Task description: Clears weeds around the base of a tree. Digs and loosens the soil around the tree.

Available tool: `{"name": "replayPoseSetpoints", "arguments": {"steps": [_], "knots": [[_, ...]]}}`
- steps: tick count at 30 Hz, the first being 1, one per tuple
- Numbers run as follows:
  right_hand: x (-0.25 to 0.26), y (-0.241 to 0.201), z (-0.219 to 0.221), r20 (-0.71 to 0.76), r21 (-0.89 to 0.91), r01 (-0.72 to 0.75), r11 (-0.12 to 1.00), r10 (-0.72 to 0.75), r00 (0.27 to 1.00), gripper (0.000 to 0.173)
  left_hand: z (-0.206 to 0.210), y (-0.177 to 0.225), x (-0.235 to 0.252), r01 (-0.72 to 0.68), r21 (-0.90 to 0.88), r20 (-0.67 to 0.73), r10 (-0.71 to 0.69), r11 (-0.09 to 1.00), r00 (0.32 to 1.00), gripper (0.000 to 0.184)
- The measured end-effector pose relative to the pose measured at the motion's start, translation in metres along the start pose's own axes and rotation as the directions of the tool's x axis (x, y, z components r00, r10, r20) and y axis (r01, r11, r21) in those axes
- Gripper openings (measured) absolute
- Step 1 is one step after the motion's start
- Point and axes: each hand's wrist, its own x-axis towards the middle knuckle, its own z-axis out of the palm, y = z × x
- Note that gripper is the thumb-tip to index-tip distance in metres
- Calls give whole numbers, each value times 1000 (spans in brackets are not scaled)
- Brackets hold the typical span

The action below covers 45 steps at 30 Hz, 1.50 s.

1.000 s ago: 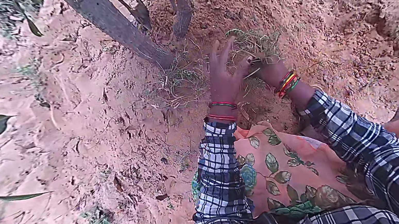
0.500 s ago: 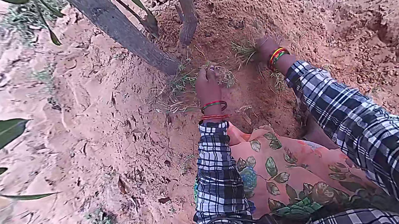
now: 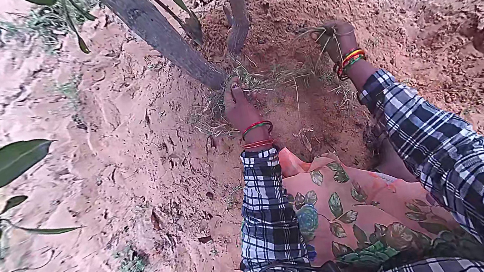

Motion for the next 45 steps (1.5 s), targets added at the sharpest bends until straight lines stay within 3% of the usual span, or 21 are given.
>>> {"name": "replayPoseSetpoints", "arguments": {"steps": [2, 5, 7, 9, 11, 14, 16, 17, 20, 22, 24, 26, 28, 32, 34, 36, 38, 39, 41, 43, 45], "knots": [[-1, -22, 4, 153, -78, 122, 989, -109, 982, 30, 3, -5, 1, -10, 111, 21, 8, 994, 1000, 31], [10, -48, 39, 456, -213, 346, 914, -220, 862, 29, 5, -17, 2, -19, 383, 175, -53, 923, 983, 31], [5, -69, 64, 654, -342, 403, 849, -93, 751, 32, 6, -20, -2, -41, 512, 262, -110, 858, 959, 29], [-3, -82, 76, 721, -429, 427, 796, 17, 693, 34, 6, -21, -6, -82, 565, 293, -107, 821, 950, 31], [5, -87, 70, 651, -405, 406, 820, -53, 757, 33, 5, -23, -2, -120, 548, 305, -64, 828, 950, 39], [35, -90, 33, 302, -196, 254, 947, -188, 935, 36, 4, -17, -2, -100, 492, 322, -74, 865, 944, 40], [70, -79, 14, 107, -108, 161, 981, -149, 983, 40, 6, -16, -7, -91, 483, 359, -103, 871, 928, 35], [90, -72, 9, 81, -69, 110, 991, -105, 991, 43, 8, -17, -9, -92, 489, 376, -114, 867, 920, 33], [136, -62, 15, 98, 107, -5, 994, -6, 995, 37, 3, -22, -17, -149, 527, 473, -143, 837, 870, 33], [154, -57, 36, 144, 163, 8, 987, -32, 989, 36, 2, -26, -15, -150, 534, 495, -164, 832, 854, 34], [155, -55, 55, 298, -93, 166, 982, -132, 945, 46, 6, -30, -6, -116, 535, 465, -177, 837, 868, 33], [144, -54, 70, 433, -354, 369, 859, -199, 879, 40, 6, -32, 0, -95, 525, 450, -181, 846, 874, 36], [127, -64, 67, 369, -417, 390, 821, -239, 898, 33, 5, -31, 1, -47, 475, 432, -186, 879, 883, 41], [52, -90, 41, 142, -132, 226, 965, -207, 968, 40, 11, -34, -1, 135, 165, 350, -186, 977, 918, 65], [5, -81, 45, 226, 38, 335, 941, -335, 915, 44, 16, -33, -7, 215, 9, 356, -204, 977, 912, 75], [-22, -65, 54, 405, 142, 440, 886, -458, 791, 38, 19, -35, -13, 258, -51, 323, -229, 965, 918, 74], [-24, -63, 47, 545, 169, 391, 905, -416, 728, 28, 21, -37, -13, 299, -77, 161, -284, 951, 945, 48], [-16, -63, 40, 560, 151, 337, 929, -361, 746, 26, 20, -36, -11, 319, -86, 119, -308, 944, 944, 35], [6, -63, 26, 460, 76, 224, 972, -233, 857, 27, 18, -30, -11, 282, -52, 158, -271, 958, 950, 24], [37, -54, 20, 261, 69, 87, 994, -103, 960, 33, 20, -29, -11, 191, -6, 205, -185, 982, 961, 19], [72, -48, 14, 79, 43, -9, 999, 5, 997, 35, 19, -33, -11, 157, 47, 234, -164, 986, 958, 19]]}}
